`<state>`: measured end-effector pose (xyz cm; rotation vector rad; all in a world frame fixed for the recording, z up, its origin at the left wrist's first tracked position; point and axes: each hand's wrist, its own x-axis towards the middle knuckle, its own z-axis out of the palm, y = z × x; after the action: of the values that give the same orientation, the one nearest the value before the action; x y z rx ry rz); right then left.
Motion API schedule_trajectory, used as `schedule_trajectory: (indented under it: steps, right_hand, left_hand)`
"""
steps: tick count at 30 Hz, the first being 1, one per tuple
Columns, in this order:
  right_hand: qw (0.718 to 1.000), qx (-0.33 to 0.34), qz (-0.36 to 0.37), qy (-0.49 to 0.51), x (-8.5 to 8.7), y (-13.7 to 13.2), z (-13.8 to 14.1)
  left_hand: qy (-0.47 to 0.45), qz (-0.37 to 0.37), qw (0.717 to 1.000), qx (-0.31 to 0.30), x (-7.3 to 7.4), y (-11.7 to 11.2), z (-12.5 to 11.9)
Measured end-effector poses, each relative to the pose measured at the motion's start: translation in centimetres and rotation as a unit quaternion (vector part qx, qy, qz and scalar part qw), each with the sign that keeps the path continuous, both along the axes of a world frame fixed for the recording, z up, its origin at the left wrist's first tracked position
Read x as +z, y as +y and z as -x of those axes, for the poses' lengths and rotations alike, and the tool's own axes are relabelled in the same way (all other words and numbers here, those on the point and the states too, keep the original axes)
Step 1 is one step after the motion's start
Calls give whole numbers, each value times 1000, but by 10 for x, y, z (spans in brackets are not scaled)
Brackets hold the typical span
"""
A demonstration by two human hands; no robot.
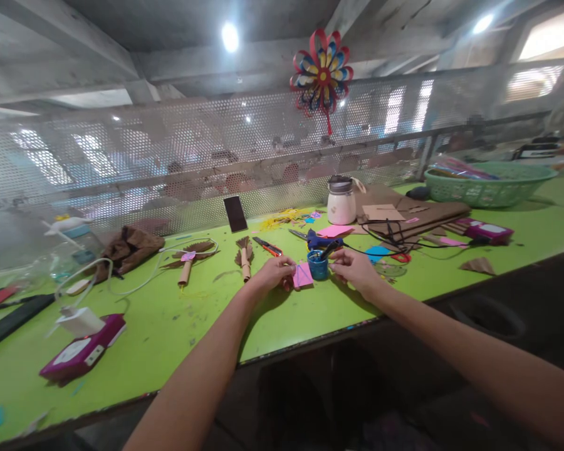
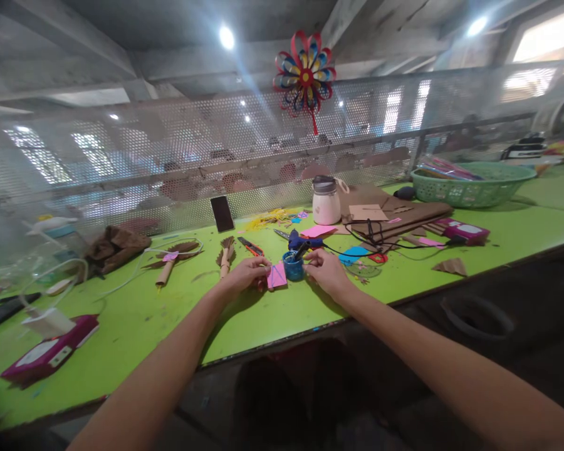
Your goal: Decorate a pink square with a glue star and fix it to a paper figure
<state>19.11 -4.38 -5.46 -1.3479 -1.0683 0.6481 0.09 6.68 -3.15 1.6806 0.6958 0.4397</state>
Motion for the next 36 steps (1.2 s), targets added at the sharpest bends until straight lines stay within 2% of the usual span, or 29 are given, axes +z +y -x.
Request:
schedule_trajectory:
  steps: [4, 8, 16, 20, 24, 29, 32, 36]
  right_hand:
    - [999, 4, 5, 43, 4, 0, -1]
    - [998, 47, -13, 45, 20, 1, -6]
    - [994, 99, -11, -49, 44, 24, -8]
    - [987, 140, 28, -75, 55, 42, -9]
    - [968, 189, 33, -162, 63, 60, -17]
    - [937, 260, 3, -234, 64, 68, -28]
    - [937, 242, -37, -248, 64, 61, -34]
    - [954, 183, -88, -222, 66, 47, -37]
  left_hand:
    - [-4, 7, 1000, 2, 2, -2, 2]
    - [-5, 25, 1000, -11, 5, -5, 4]
    - [-33, 35, 999, -18, 4, -1, 3]
    - [-24, 6, 1000, 9, 3, 2, 4]
    - [-10, -12, 999, 35, 4, 4, 5]
    - [8, -36, 997, 70, 11, 0, 6]
    - [6, -37, 996, 76, 16, -6, 5]
    - [-16, 6, 997, 69, 17, -8, 2]
